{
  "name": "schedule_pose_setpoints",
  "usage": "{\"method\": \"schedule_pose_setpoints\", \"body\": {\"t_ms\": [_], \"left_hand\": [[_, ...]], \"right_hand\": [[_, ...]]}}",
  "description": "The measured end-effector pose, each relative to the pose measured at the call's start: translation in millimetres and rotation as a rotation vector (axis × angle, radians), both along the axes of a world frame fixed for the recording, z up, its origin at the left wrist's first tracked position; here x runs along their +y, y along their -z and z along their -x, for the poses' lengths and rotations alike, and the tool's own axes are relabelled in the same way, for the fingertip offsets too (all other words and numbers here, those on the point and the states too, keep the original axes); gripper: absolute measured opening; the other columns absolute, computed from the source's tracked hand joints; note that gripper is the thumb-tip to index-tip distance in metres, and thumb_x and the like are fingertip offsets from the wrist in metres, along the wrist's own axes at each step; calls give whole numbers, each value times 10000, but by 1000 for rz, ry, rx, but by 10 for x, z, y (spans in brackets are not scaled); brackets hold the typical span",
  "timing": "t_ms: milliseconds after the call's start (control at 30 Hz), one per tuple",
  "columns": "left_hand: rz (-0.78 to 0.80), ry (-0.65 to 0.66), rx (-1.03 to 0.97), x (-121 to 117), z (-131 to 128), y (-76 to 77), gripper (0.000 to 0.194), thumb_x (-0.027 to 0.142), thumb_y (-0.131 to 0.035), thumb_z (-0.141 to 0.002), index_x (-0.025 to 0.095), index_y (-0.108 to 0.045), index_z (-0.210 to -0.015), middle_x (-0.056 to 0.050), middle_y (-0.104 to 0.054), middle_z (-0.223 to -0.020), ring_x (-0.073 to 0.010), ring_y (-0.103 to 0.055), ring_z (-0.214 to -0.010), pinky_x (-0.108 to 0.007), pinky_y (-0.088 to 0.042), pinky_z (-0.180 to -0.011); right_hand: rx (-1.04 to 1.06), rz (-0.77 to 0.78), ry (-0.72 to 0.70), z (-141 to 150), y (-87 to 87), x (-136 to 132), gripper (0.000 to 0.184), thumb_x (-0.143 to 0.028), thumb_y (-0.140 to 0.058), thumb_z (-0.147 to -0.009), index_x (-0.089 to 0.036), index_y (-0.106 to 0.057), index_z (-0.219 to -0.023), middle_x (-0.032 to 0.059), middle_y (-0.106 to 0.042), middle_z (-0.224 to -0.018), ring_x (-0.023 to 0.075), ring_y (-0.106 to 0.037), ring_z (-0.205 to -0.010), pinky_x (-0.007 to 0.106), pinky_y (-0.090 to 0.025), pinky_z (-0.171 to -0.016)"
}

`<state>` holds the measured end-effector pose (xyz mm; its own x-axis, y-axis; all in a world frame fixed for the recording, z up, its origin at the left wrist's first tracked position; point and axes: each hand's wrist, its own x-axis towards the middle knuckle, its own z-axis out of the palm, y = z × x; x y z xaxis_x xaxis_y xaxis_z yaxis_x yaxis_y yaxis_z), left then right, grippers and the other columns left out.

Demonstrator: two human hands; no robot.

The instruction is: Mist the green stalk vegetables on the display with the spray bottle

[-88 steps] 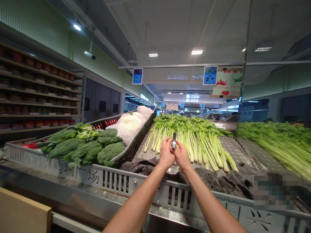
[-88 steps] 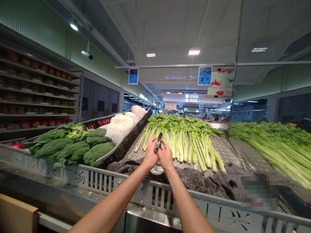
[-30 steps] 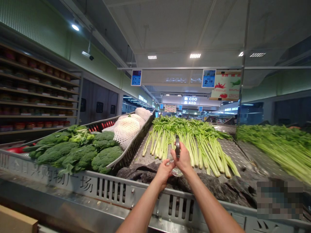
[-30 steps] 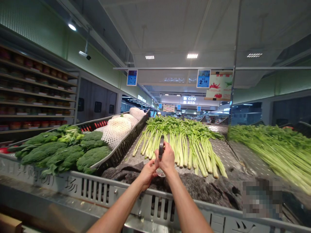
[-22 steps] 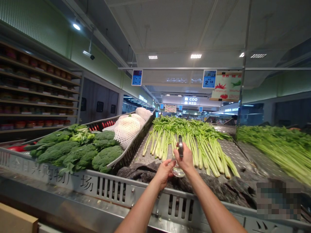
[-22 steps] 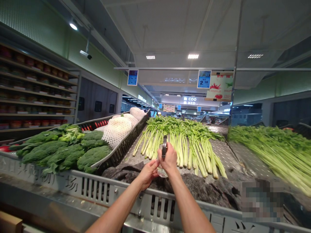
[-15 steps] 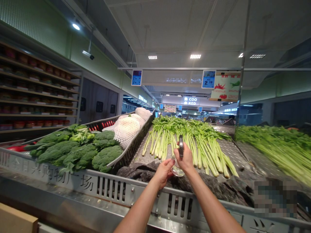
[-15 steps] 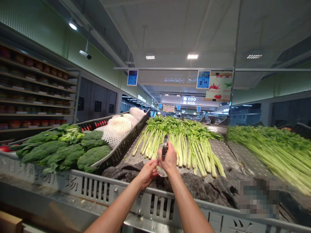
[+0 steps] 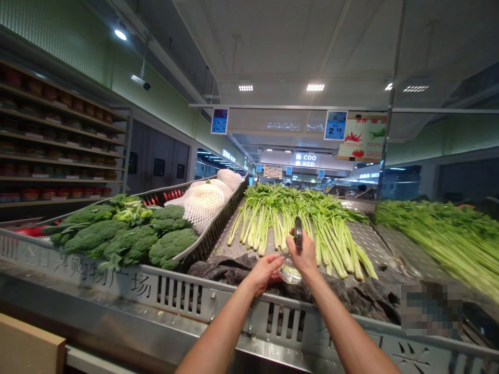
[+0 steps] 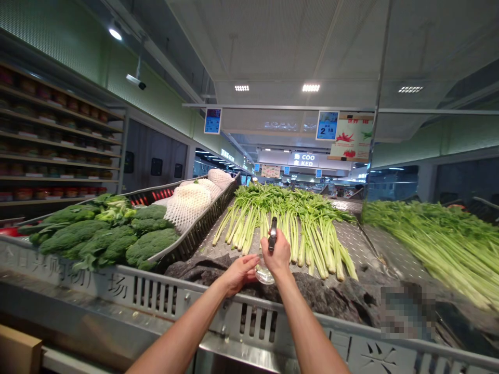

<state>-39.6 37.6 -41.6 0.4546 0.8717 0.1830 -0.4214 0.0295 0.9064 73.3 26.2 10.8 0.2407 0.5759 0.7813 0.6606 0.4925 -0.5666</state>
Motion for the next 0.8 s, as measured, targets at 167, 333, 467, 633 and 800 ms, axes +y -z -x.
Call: {"method": "schedule_pose_setpoints", "body": {"t_ms": [167,333,467,633,800], "left_hand": [[-4,19,6,10,-4,14,399,358,-685,-556,132,-564,-861,-36,-614,-759,-98,-567,-577,-275,-437,-654],[-7,79,30,-9,-57,-16,351,341,-689,-557,126,-559,-802,-29,-606,-711,-91,-561,-568,-257,-434,-643],[-15,88,52,-60,-191,-84,364,356,-695,-540,119,-555,-777,-31,-592,-679,-88,-546,-542,-258,-429,-619],[-19,105,40,-174,-404,-140,356,384,-682,-542,115,-563,-744,14,-543,-551,-58,-476,-467,-242,-412,-584],[54,108,84,-245,-497,-105,312,374,-663,-575,120,-550,-716,89,-386,-379,-18,-348,-364,-208,-371,-517]], "right_hand": [[5,-9,24,-27,55,12,285,-353,-437,-658,-159,-534,-844,36,-586,-712,160,-533,-627,270,-399,-601],[20,-24,53,-105,80,-26,309,-351,-444,-650,-158,-534,-873,51,-597,-775,175,-544,-683,284,-397,-647],[54,-31,98,-224,43,-70,309,-350,-441,-644,-160,-544,-865,46,-598,-766,174,-540,-681,282,-390,-645],[9,1,148,-413,-47,-162,287,-356,-440,-640,-163,-555,-819,29,-587,-703,165,-522,-646,271,-375,-615],[-23,94,173,-523,-29,-206,274,-351,-433,-635,-166,-565,-788,23,-574,-678,155,-504,-630,260,-365,-596]]}}
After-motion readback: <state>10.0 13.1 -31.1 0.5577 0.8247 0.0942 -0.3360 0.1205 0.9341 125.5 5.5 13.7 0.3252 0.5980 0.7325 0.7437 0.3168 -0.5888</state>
